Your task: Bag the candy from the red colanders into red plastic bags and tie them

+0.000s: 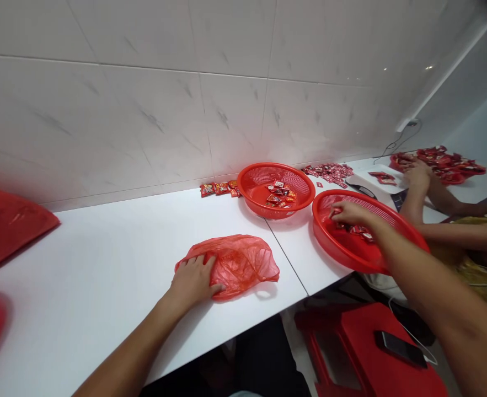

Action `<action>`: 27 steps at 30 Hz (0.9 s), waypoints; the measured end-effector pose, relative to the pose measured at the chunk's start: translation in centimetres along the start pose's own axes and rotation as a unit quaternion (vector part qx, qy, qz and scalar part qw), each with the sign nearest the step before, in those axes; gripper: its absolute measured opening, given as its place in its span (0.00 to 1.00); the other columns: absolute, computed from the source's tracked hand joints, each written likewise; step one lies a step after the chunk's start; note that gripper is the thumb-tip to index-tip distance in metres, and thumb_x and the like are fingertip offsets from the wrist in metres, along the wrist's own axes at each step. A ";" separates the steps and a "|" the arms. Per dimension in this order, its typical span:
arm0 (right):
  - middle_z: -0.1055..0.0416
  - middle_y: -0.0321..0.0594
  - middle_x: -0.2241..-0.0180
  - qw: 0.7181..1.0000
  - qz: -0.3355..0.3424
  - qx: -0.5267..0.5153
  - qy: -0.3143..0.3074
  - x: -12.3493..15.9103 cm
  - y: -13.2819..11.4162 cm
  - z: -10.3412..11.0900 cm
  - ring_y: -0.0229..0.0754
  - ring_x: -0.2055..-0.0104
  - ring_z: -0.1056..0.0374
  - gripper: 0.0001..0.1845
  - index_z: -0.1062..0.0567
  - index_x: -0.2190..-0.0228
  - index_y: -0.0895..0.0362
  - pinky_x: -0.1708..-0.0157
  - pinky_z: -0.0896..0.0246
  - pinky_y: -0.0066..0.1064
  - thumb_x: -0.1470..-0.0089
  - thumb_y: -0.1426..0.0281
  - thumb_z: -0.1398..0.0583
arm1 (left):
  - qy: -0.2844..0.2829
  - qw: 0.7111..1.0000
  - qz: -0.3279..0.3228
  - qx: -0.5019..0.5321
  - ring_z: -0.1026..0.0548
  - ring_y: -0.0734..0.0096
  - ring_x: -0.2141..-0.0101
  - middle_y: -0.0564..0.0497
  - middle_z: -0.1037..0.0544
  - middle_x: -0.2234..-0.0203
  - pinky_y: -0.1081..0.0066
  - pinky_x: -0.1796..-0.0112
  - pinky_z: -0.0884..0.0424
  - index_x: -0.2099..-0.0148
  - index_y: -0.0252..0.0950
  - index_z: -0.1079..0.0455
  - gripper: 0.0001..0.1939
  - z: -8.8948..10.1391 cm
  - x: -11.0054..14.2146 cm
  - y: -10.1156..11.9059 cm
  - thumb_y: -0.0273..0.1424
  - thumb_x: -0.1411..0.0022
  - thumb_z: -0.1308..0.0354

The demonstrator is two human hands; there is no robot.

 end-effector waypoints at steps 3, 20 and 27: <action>0.31 0.38 0.80 0.998 0.012 -0.066 -0.008 0.4 -1.9 4.3 0.32 0.79 0.38 0.05 0.23 0.69 0.63 0.74 0.46 0.32 0.44 0.80 0.40 | -0.008 1.000 -0.005 -0.012 0.30 0.37 0.36 0.30 0.28 0.36 0.47 0.39 0.35 0.28 0.35 0.35 0.43 1.0 -0.1 0.4 0.49 0.41 0.35; 0.22 0.34 0.67 0.873 0.089 -0.075 -0.474 13.0 -17.8 -28.1 0.44 0.69 0.26 0.32 0.26 0.45 0.53 0.70 0.32 0.32 0.54 0.71 0.35 | 0.200 0.964 0.089 0.153 0.25 0.48 0.48 0.36 0.29 0.42 0.54 0.49 0.27 0.34 0.37 0.37 0.28 2.8 4.6 -2.1 0.37 0.34 0.41; 0.20 0.45 0.50 0.924 0.145 0.036 -0.352 11.4 -18.9 -27.5 0.49 0.52 0.23 0.29 0.27 0.41 0.56 0.56 0.32 0.33 0.45 0.66 0.35 | 0.169 0.915 0.089 0.355 0.20 0.62 0.55 0.47 0.19 0.50 0.63 0.54 0.26 0.38 0.43 0.35 0.28 0.1 4.3 -3.7 0.22 0.39 0.49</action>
Point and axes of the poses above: each hand's wrist, its own x-axis away from the middle knuckle, its own z-axis out of the back of the hand, y = z × x, the point moved 7 cm from there along -x, towards the middle knuckle
